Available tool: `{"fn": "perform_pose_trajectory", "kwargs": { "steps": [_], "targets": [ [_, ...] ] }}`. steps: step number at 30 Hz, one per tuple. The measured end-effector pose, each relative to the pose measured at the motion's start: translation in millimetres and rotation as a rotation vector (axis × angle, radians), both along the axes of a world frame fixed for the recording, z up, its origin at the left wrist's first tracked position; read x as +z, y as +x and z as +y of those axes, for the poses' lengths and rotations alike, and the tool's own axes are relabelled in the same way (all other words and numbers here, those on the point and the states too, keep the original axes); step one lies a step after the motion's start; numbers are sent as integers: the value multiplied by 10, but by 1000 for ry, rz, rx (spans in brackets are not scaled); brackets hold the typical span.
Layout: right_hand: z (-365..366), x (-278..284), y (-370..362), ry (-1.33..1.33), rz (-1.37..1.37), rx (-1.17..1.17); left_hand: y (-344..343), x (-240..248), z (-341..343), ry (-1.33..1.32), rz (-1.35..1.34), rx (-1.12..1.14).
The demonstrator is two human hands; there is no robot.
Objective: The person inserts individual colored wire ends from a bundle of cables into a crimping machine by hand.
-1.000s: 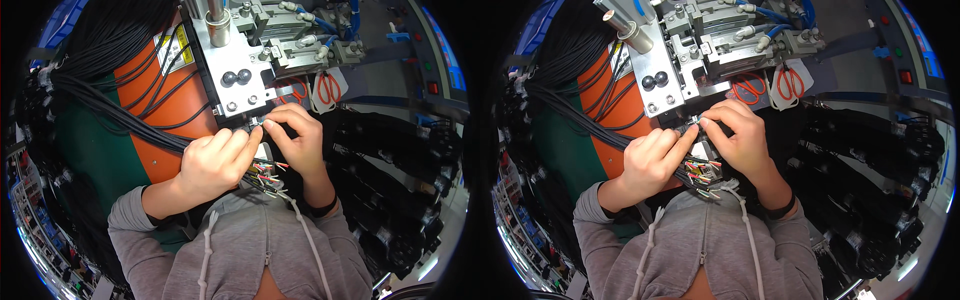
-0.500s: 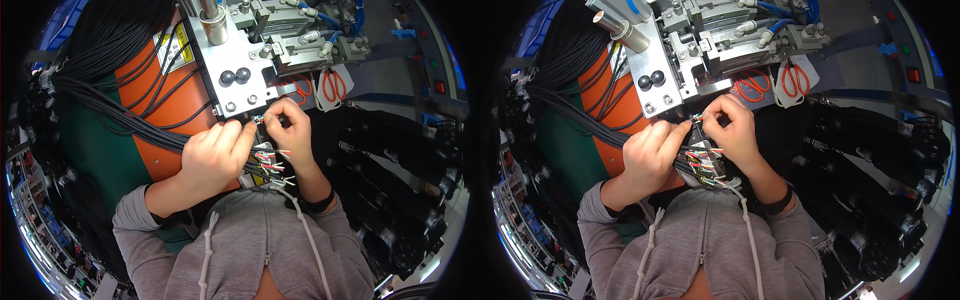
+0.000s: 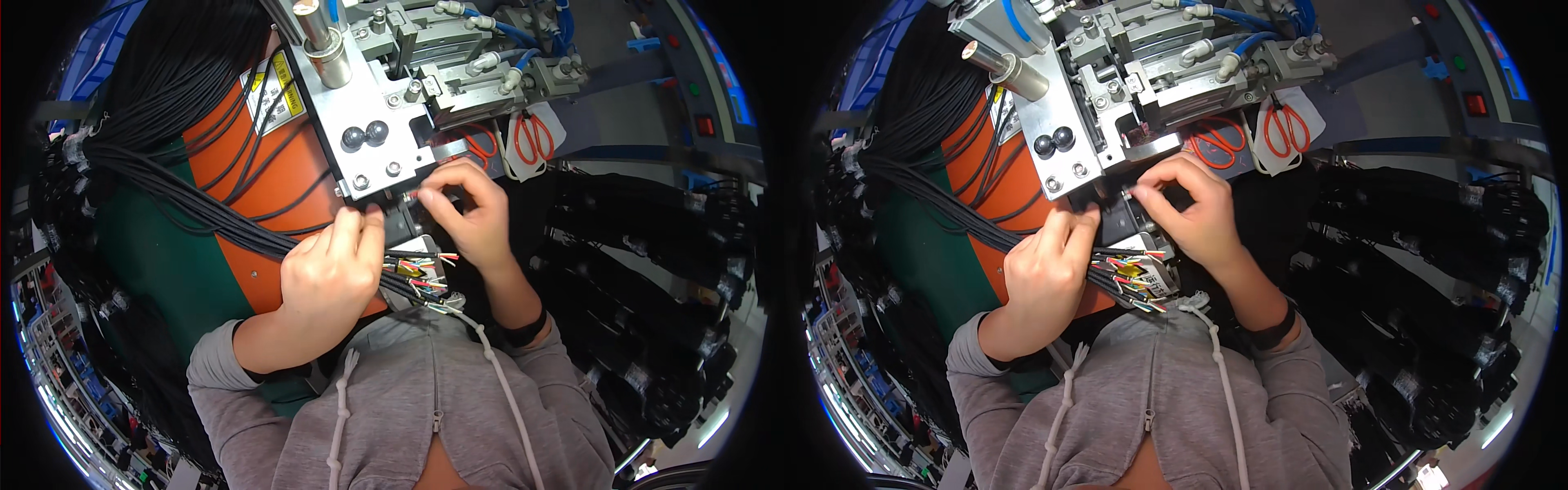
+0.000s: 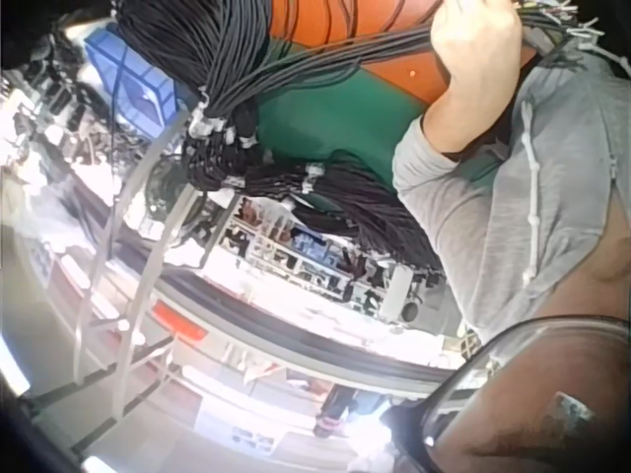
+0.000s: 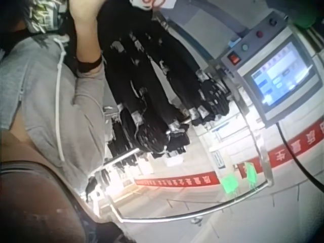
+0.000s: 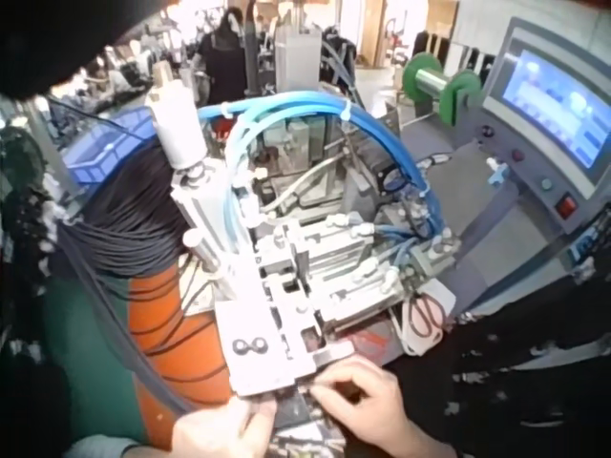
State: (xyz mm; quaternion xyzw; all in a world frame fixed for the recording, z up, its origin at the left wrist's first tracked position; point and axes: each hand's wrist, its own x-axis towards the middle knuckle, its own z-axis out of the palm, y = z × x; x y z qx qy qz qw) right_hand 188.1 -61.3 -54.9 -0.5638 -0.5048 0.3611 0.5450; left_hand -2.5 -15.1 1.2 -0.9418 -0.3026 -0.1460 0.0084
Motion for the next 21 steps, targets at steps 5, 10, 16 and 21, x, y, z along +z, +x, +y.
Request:
{"fn": "perform_pose_trajectory", "kwargs": {
  "steps": [5, 10, 16, 21],
  "targets": [
    [18, 128, 208, 377, 31, 359, -2, 56, 66, -71, -44, -117],
    [-61, 145, 149, 282, 159, 108, 135, 180, 163, 100, -475, -256],
    [-70, 347, -143, 300, 156, 85, 64, 23, 140, -108, -525, -278],
    [26, 300, -222, 402, 345, -12, 71, 5, 140, -51, -601, -261]
  ]
}}
